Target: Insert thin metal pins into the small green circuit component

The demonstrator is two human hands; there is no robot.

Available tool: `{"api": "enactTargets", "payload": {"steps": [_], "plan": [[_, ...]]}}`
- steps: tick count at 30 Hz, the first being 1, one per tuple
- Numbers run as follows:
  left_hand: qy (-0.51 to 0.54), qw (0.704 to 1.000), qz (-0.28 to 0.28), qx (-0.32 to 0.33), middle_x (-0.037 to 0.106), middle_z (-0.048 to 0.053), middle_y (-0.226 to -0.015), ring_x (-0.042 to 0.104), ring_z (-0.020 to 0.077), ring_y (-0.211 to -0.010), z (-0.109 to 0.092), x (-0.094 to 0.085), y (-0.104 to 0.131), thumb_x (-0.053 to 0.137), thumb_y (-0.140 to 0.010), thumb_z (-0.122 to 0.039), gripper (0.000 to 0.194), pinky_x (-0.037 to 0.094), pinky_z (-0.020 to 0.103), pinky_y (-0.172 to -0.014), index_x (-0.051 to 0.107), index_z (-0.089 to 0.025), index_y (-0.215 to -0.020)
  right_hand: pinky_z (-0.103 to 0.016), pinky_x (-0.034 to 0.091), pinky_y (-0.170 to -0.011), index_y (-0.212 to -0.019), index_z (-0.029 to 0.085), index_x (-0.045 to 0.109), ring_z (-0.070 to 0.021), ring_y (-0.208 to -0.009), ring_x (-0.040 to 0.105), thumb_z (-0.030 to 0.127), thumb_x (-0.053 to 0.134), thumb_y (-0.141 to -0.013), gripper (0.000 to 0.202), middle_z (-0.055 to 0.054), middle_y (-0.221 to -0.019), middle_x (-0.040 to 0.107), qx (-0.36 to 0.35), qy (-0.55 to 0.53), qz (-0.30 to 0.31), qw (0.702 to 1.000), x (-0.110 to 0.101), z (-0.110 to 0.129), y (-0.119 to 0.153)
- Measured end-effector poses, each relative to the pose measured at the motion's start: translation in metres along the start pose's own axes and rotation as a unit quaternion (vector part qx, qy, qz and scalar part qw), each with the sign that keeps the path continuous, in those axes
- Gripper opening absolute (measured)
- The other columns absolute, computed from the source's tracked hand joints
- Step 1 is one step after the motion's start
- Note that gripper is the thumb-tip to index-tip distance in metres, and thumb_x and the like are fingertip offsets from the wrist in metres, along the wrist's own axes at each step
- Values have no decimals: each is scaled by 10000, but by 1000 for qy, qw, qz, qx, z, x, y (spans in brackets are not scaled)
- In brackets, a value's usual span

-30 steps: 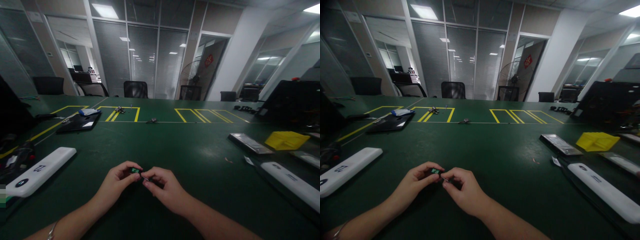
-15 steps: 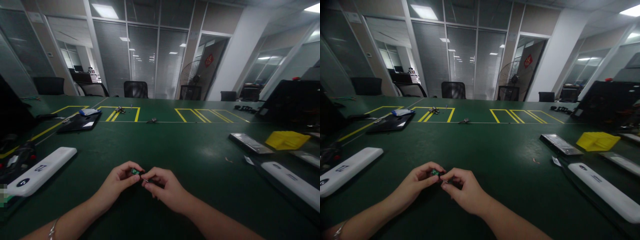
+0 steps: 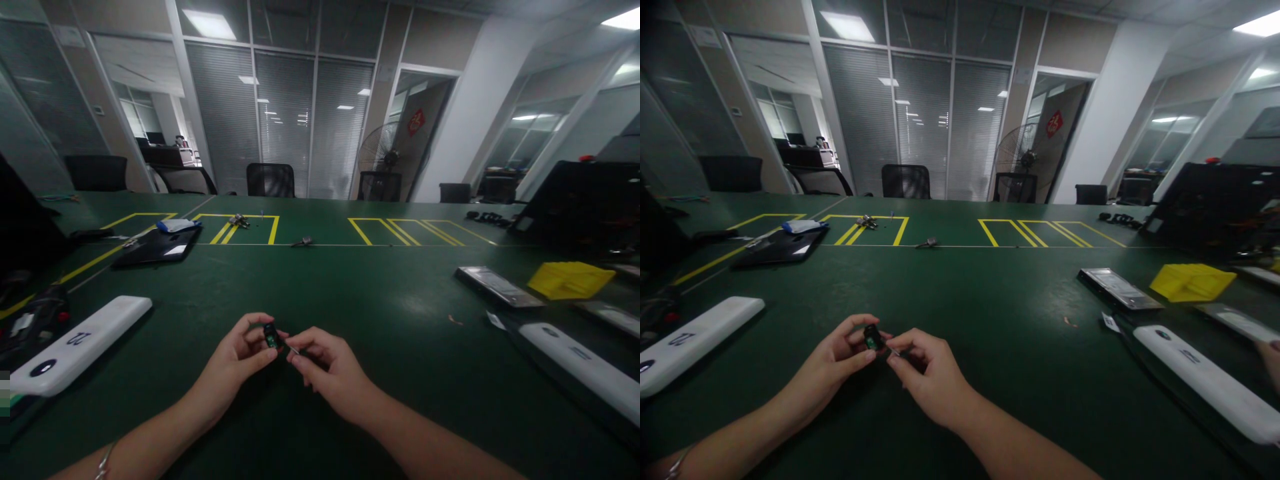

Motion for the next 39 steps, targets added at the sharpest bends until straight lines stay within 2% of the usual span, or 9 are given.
{"api": "enactTargets", "payload": {"steps": [4,9,14,17,21,28,33,39], "plan": [[-42,999,14,9,689,31,-958,624,207,-928,0,1,1,696,-794,-185,282,441,355,-872,561,-228,-1038,-197,438,-513,-1021,184,620,-78,-584,534,269,609,-876,168,-24,-858,629,-1,13,6,1000,1,0,0],[-160,986,-9,33,652,41,-1070,575,213,-970,-6,-3,4,595,-860,-255,294,426,303,-809,607,-254,-1154,-202,438,-524,-1052,182,616,-85,-586,543,259,596,-887,184,-12,-805,623,3,30,5,1000,-1,2,0],[-292,954,-22,58,612,43,-922,543,193,-773,-13,-2,6,465,-907,-315,310,423,303,-706,658,-245,-1140,-216,446,-546,-1059,187,617,-92,-604,549,261,588,-894,183,-16,-822,636,-23,38,-2,999,-2,5,1],[-340,936,-11,90,597,44,-907,544,205,-791,-17,1,8,446,-916,-319,313,427,314,-736,662,-257,-1134,-228,458,-567,-1072,192,624,-106,-647,564,252,582,-896,190,-28,-871,646,-34,54,-2,998,-1,5,1],[-371,919,-17,130,602,55,-932,558,228,-865,-23,4,13,439,-930,-298,291,429,329,-798,655,-267,-1122,-235,460,-571,-1047,202,633,-115,-662,568,257,586,-892,171,-23,-865,638,-35,67,-7,997,-1,3,1],[-411,899,27,151,620,60,-996,578,234,-943,-27,12,14,492,-914,-225,251,449,327,-833,641,-276,-1109,-229,456,-553,-1039,193,630,-106,-622,548,294,600,-885,185,-11,-796,610,-17,42,15,999,-1,-1,1],[-428,886,7,176,614,63,-1020,568,243,-1001,-31,10,14,533,-892,-199,233,452,331,-862,684,-282,-1048,-195,414,-477,-1011,170,626,-84,-564,525,355,623,-862,238,-11,-780,603,5,-11,25,1000,1,0,1],[-419,891,8,174,684,59,-1017,624,242,-958,-30,8,15,577,-877,-217,232,483,324,-839,702,-291,-1058,-191,405,-457,-1032,165,612,-73,-546,531,393,643,-842,298,-29,-847,627,24,-25,37,999,0,0,1]]}}
Point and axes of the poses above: each hand's wrist, its own y-axis away from the middle knuckle, its own x-axis out of the palm, z = x × y, the point moved 5 cm from there along -y, towards the middle knuckle
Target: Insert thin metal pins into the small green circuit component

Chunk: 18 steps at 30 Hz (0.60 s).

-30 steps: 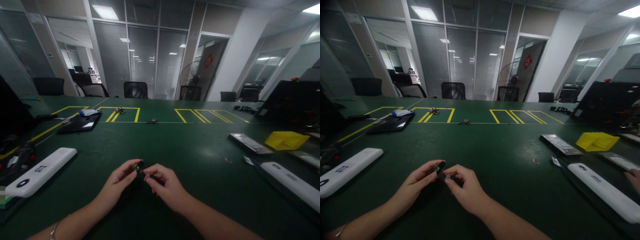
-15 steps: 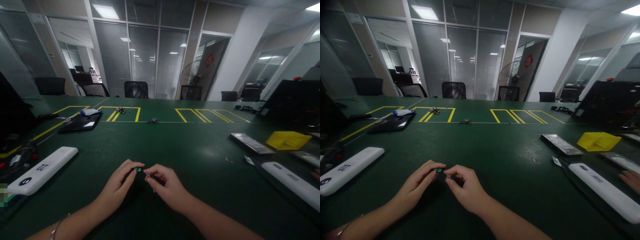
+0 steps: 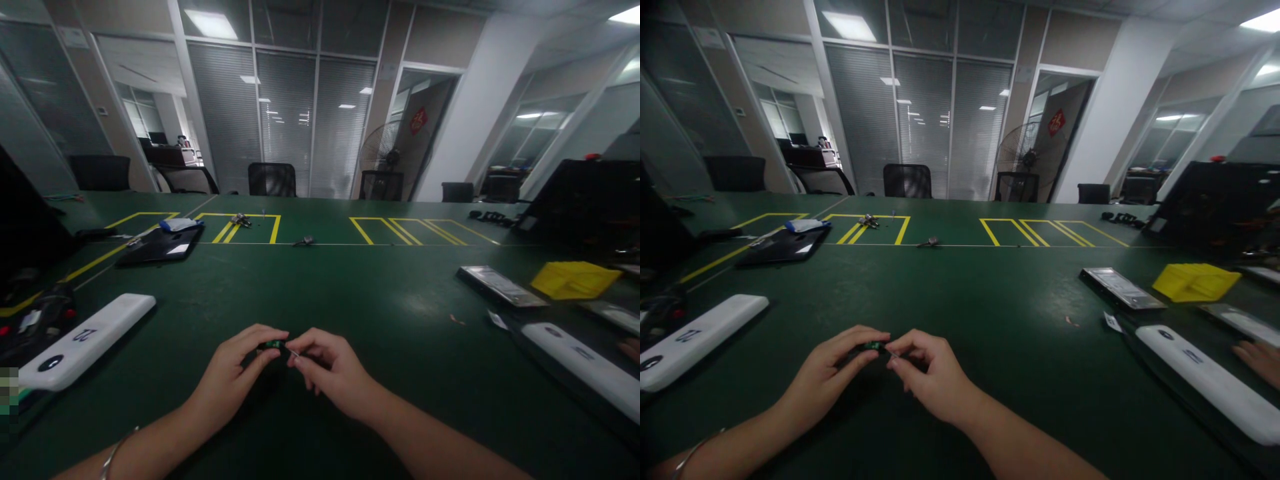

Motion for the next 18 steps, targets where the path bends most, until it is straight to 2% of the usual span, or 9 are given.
{"api": "enactTargets", "payload": {"steps": [18], "plan": [[91,994,-17,-61,729,45,-991,652,251,-946,6,1,-1,640,-828,-222,191,498,320,-844,754,-285,-968,-168,404,-422,-1045,159,599,-63,-533,530,369,633,-854,286,-42,-886,648,0,-29,10,1000,2,-3,1]]}}
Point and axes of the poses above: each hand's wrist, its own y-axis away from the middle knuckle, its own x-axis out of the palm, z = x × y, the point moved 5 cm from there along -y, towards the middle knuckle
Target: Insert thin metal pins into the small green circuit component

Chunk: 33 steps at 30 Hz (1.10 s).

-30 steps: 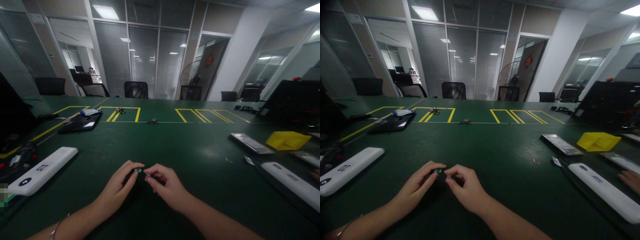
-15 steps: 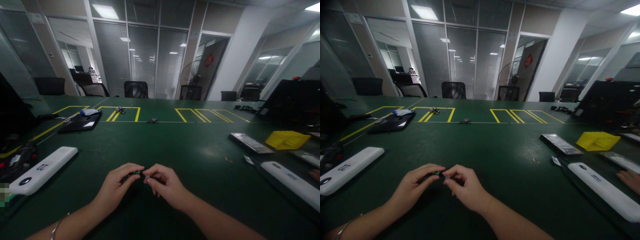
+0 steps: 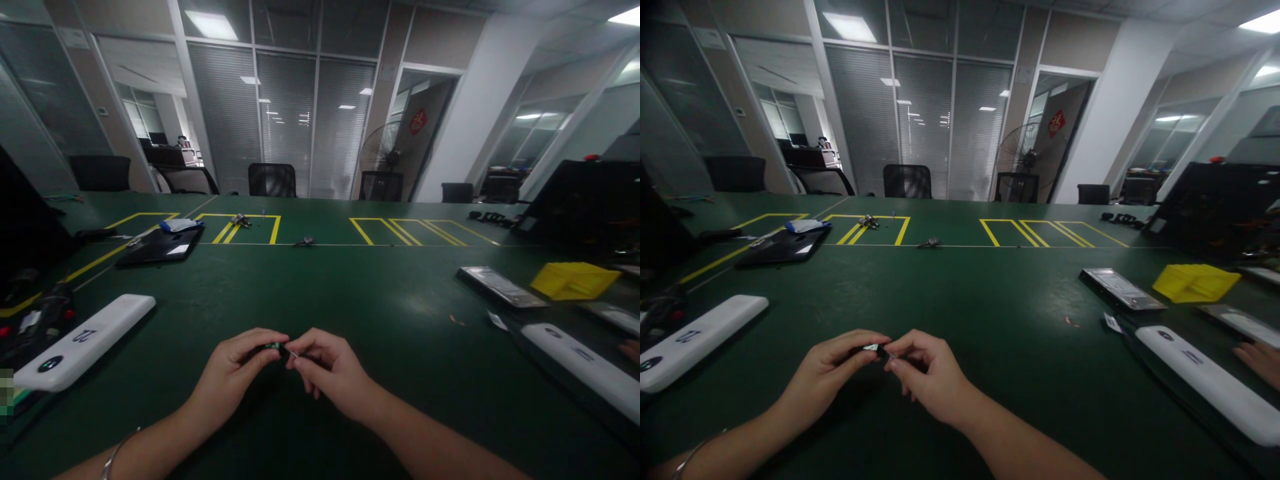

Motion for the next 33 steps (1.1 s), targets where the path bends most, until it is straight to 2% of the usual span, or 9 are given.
{"api": "enactTargets", "payload": {"steps": [7,11,14,24,28,33], "plan": [[37,998,-26,-53,719,43,-988,643,243,-892,9,-3,-2,631,-829,-242,196,497,303,-770,736,-273,-992,-167,396,-413,-1014,162,603,-59,-509,518,408,641,-834,307,-39,-868,645,-11,2,-35,999,-4,3,-1],[-5,999,45,-9,696,47,-974,620,239,-945,3,5,-1,578,-872,-245,194,458,321,-848,720,-273,-1002,-167,396,-415,-1026,169,603,-64,-520,525,391,634,-844,288,-35,-865,640,-22,7,-57,998,-8,1,-2],[-37,994,99,29,663,48,-973,606,227,-947,-4,12,0,539,-899,-247,214,447,318,-847,700,-281,-1035,-165,388,-404,-1024,170,600,-67,-518,523,387,633,-842,285,-23,-836,623,-22,12,-71,997,-10,-1,-3],[-87,984,152,30,662,48,-986,585,228,-957,0,17,-3,507,-914,-212,244,439,319,-845,690,-289,-1055,-165,378,-406,-1032,174,592,-66,-512,514,361,620,-854,259,-25,-844,628,-29,16,-101,994,-13,1,-3],[-151,969,187,54,641,50,-990,549,234,-979,-6,24,2,518,-902,-186,225,436,317,-850,700,-278,-995,-162,370,-400,-1035,170,590,-65,-511,513,346,611,-859,250,-28,-850,632,-25,18,-110,993,-14,-1,-3],[-195,959,186,85,577,63,-1056,513,239,-1000,-13,27,6,426,-924,-141,314,441,337,-855,680,-286,-1038,-156,375,-396,-1031,166,590,-64,-513,513,298,601,-858,218,-24,-842,631,-25,22,-113,993,-14,0,-4]]}}
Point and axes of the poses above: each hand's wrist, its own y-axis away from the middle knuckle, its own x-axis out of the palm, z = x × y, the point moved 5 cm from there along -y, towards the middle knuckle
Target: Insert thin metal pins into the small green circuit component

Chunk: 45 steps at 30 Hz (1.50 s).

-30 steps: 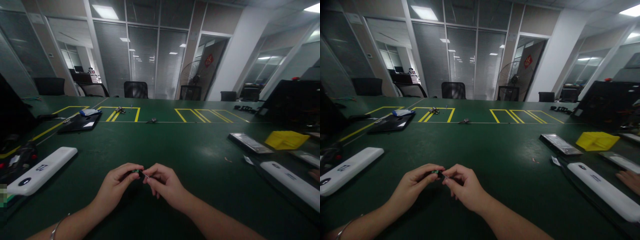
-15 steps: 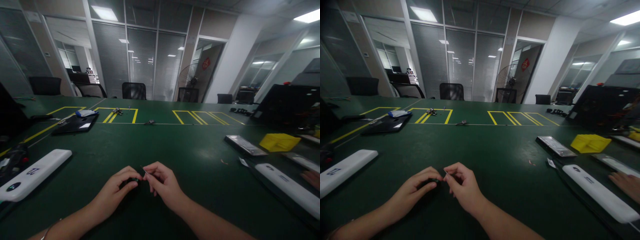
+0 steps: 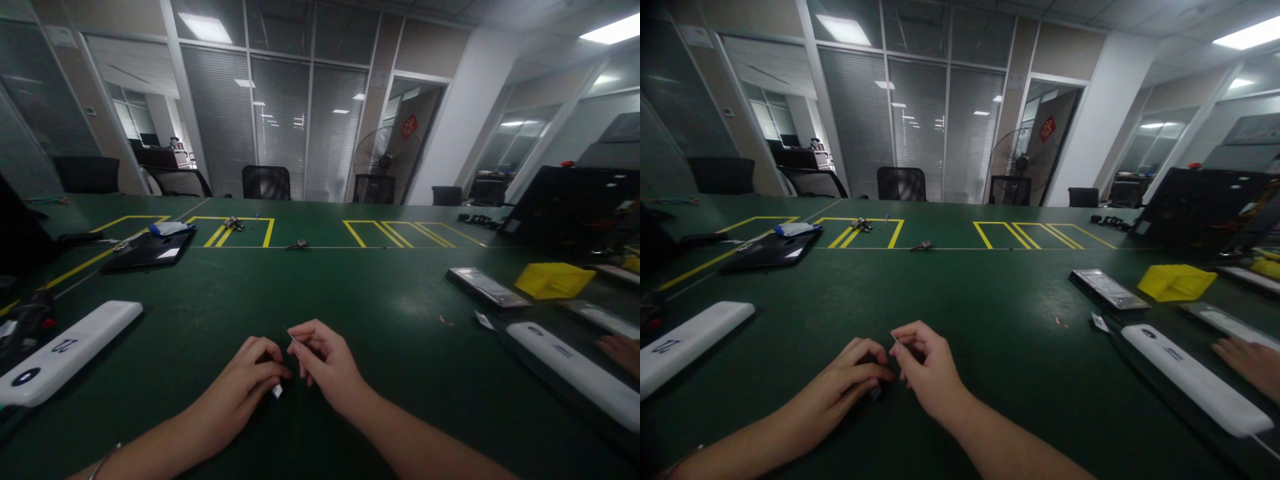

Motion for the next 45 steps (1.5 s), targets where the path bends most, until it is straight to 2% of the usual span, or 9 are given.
{"api": "enactTargets", "payload": {"steps": [6,11,14,18,24,31,35,40,45], "plan": [[-18,1000,-15,19,544,58,-1152,478,231,-1076,4,2,1,334,-925,-72,412,427,360,-911,580,-292,-1172,-156,384,-400,-1029,181,593,-70,-526,525,255,586,-858,187,-16,-846,630,16,15,6,1000,1,-4,-1],[-29,998,-52,-28,564,48,-1073,502,225,-1019,11,-2,2,366,-950,-167,262,436,362,-881,585,-258,-1061,-169,399,-412,-1016,204,597,-77,-528,541,243,561,-868,156,-10,-867,635,45,65,20,997,1,-8,-1],[-71,994,-61,-56,567,60,-1015,511,244,-949,11,-3,3,483,-918,-299,140,442,383,-827,563,-220,-1003,-236,500,-581,-1040,216,590,-122,-681,616,164,588,-830,217,-9,-904,640,23,120,12,992,1,-3,-1],[-138,986,-60,-70,567,68,-981,506,273,-883,12,1,6,678,-754,-473,399,429,414,-773,544,-202,-1014,-302,495,-808,-1076,228,591,-187,-938,623,28,633,-712,418,-17,-1001,648,-13,236,19,971,4,8,4],[-160,984,-47,-60,566,57,-947,503,255,-867,10,4,5,592,-809,-277,164,413,399,-770,536,-197,-940,-329,467,-875,-1074,248,594,-213,-993,612,47,653,-707,423,-16,-1062,658,-40,335,62,940,12,17,9],[-146,988,-31,-44,566,61,-962,517,256,-896,3,4,3,554,-781,-183,168,415,424,-812,537,-195,-949,-292,463,-852,-1036,244,603,-191,-945,629,59,660,-720,371,4,-1007,677,-32,345,62,936,13,17,8],[-96,993,-48,-48,575,51,-938,540,236,-877,3,1,2,542,-799,-187,117,445,386,-795,536,-201,-915,-293,463,-846,-1025,238,614,-187,-932,624,44,653,-715,368,2,-987,671,-35,342,48,938,12,13,8],[42,991,-88,-92,588,46,-989,575,216,-885,13,-7,2,550,-842,-250,195,478,344,-779,553,-225,-1036,-297,467,-861,-1042,224,607,-177,-960,612,73,645,-753,328,-12,-1010,649,-37,273,-30,961,2,14,5],[263,951,-95,-132,616,47,-1085,592,221,-1030,23,-8,-1,585,-825,-219,340,464,370,-910,506,-231,-1155,-318,464,-884,-1036,216,600,-179,-974,608,120,640,-786,272,-12,-1005,645,-45,210,-69,974,-4,21,5]]}}
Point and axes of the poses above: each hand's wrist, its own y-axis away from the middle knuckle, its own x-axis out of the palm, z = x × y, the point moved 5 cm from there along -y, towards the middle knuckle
